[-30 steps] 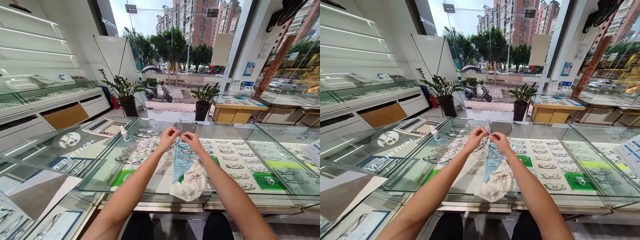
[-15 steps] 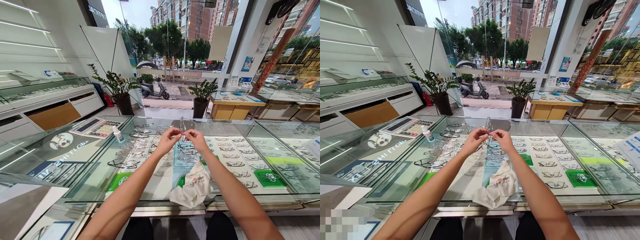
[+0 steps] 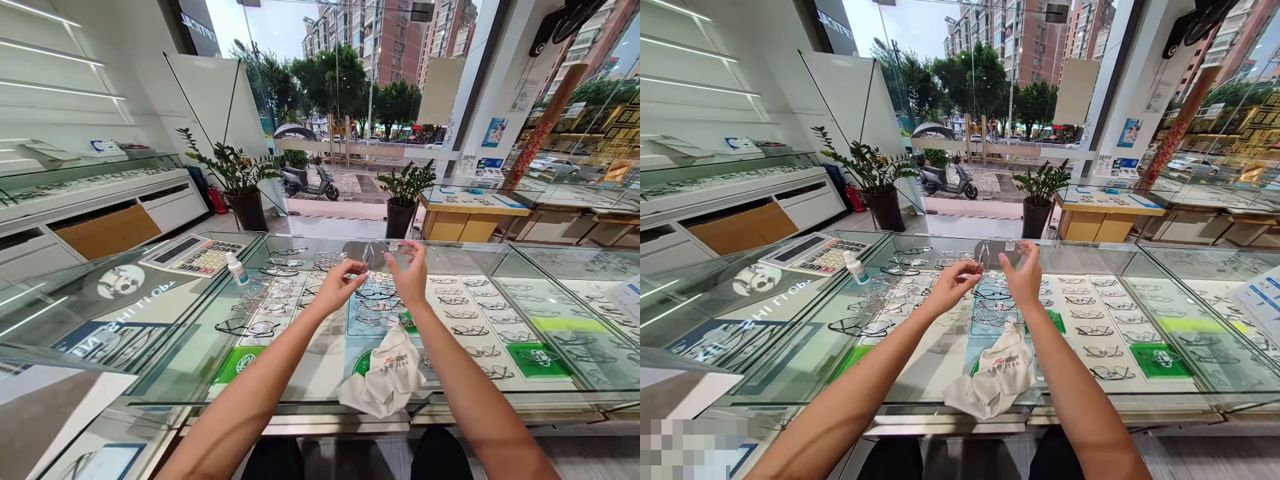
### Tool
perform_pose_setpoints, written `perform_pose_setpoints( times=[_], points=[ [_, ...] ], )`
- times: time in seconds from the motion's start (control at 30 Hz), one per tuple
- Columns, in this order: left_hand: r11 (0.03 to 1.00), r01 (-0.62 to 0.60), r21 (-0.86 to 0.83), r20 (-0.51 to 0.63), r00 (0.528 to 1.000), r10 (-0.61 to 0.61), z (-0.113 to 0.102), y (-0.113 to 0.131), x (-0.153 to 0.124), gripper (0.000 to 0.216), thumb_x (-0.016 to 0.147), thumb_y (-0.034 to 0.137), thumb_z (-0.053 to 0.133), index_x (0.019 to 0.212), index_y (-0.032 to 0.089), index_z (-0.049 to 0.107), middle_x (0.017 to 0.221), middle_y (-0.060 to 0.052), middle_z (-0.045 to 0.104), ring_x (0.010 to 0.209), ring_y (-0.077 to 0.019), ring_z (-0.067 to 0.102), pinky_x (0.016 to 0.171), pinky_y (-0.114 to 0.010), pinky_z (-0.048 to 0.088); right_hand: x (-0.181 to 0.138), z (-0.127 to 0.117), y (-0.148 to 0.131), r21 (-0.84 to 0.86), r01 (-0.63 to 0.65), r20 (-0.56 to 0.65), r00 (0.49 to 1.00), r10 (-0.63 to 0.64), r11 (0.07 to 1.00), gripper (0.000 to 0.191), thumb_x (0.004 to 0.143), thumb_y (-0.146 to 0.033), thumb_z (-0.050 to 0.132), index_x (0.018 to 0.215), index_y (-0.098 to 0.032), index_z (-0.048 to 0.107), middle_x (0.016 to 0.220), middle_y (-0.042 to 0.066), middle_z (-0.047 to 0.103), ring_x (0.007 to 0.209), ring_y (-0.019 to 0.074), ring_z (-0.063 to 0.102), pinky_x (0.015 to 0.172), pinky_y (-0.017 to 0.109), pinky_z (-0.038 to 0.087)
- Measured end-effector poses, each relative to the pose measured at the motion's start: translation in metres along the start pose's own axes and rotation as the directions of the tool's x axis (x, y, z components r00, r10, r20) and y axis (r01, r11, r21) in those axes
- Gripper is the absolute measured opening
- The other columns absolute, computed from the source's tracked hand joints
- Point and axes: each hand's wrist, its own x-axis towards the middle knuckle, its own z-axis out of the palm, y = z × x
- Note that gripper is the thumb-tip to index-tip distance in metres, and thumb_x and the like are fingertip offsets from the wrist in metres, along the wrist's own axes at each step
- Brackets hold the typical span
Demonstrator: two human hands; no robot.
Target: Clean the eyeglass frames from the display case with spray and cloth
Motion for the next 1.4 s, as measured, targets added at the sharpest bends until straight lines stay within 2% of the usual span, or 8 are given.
perform_pose_setpoints(
  times=[0.13,0.53,0.8,0.9,1.0,1.1,1.27,1.4],
  points=[
    [1.000,0.011,-0.015,0.019,1.000,-0.011,0.003,0.005,-0.002,0.037,0.091,0.053,0.078,0.109,0.021,0.074,0.119,-0.013,0.079,0.112,-0.0291,0.076,0.075,-0.031,0.059,-0.007,0.009,0.005,-0.053,0.081,0.028,0.996,-0.080,0.995,0.073,0.087,-0.063,0.083,0.138,-0.025,0.047,0.151,0.020,0.061,0.134,0.0336,0.065,0.113,0.052,0.053],
    [0.998,0.001,-0.058,-0.070,0.998,-0.005,0.006,-0.002,-0.002,0.042,0.091,0.056,0.081,0.110,0.020,0.074,0.119,-0.015,0.077,0.110,-0.0285,0.075,0.069,-0.029,0.058,-0.008,0.008,0.005,-0.147,0.133,0.100,0.988,-0.119,0.980,0.052,0.086,-0.020,0.063,0.136,-0.023,0.049,0.151,0.018,0.061,0.144,0.0329,0.057,0.121,0.053,0.049],
    [0.980,-0.052,-0.194,-0.227,0.974,0.006,0.001,-0.014,0.005,0.046,0.091,0.059,0.081,0.113,0.020,0.071,0.119,-0.013,0.075,0.108,-0.0265,0.073,0.078,-0.035,0.067,-0.011,0.010,0.014,-0.174,0.139,0.282,0.956,-0.086,0.975,0.063,0.079,-0.007,0.058,0.141,-0.022,0.052,0.153,0.017,0.060,0.145,0.0343,0.054,0.122,0.056,0.047],
    [0.983,-0.047,-0.178,-0.215,0.977,0.008,-0.001,-0.014,0.005,0.045,0.091,0.059,0.082,0.112,0.019,0.072,0.119,-0.013,0.075,0.109,-0.0270,0.073,0.077,-0.034,0.066,-0.013,0.011,0.012,-0.143,0.144,0.355,0.931,-0.085,0.979,0.066,0.078,-0.007,0.059,0.142,-0.021,0.057,0.153,0.016,0.063,0.145,0.0348,0.053,0.124,0.056,0.045],
    [0.985,-0.023,-0.172,-0.134,0.991,0.000,-0.001,-0.014,0.005,0.047,0.090,0.058,0.083,0.112,0.019,0.072,0.122,-0.014,0.075,0.111,-0.0278,0.074,0.078,-0.033,0.065,-0.013,0.014,0.007,-0.003,0.154,0.418,0.898,-0.139,0.988,0.049,0.091,-0.015,0.060,0.138,-0.024,0.069,0.148,0.012,0.069,0.143,0.0322,0.057,0.126,0.054,0.043],
    [0.981,-0.019,-0.192,-0.099,0.995,0.000,0.001,-0.015,0.003,0.047,0.088,0.056,0.086,0.111,0.019,0.068,0.124,-0.014,0.073,0.112,-0.0264,0.073,0.080,-0.033,0.064,-0.013,0.017,0.003,0.164,0.090,0.444,0.882,-0.156,0.982,0.035,0.106,-0.036,0.059,0.134,-0.028,0.078,0.142,0.009,0.075,0.139,0.0296,0.063,0.123,0.051,0.045],
    [0.955,-0.050,-0.293,-0.111,0.994,0.018,0.004,-0.018,0.002,0.052,0.086,0.055,0.090,0.097,0.021,0.051,0.122,-0.012,0.069,0.113,-0.0249,0.072,0.082,-0.034,0.064,-0.014,0.021,0.000,0.262,-0.019,0.422,0.901,-0.097,0.965,0.047,0.106,-0.064,0.061,0.123,-0.029,0.086,0.133,0.010,0.080,0.131,0.0300,0.068,0.117,0.049,0.049],
    [0.951,-0.055,-0.304,-0.121,0.992,0.018,0.005,-0.017,0.003,0.054,0.086,0.055,0.090,0.095,0.022,0.048,0.120,-0.011,0.069,0.112,-0.0251,0.073,0.082,-0.035,0.065,-0.016,0.022,-0.003,0.281,-0.044,0.435,0.896,-0.086,0.959,0.055,0.103,-0.075,0.059,0.116,-0.030,0.089,0.128,0.010,0.082,0.126,0.0306,0.071,0.115,0.050,0.050]
  ],
)
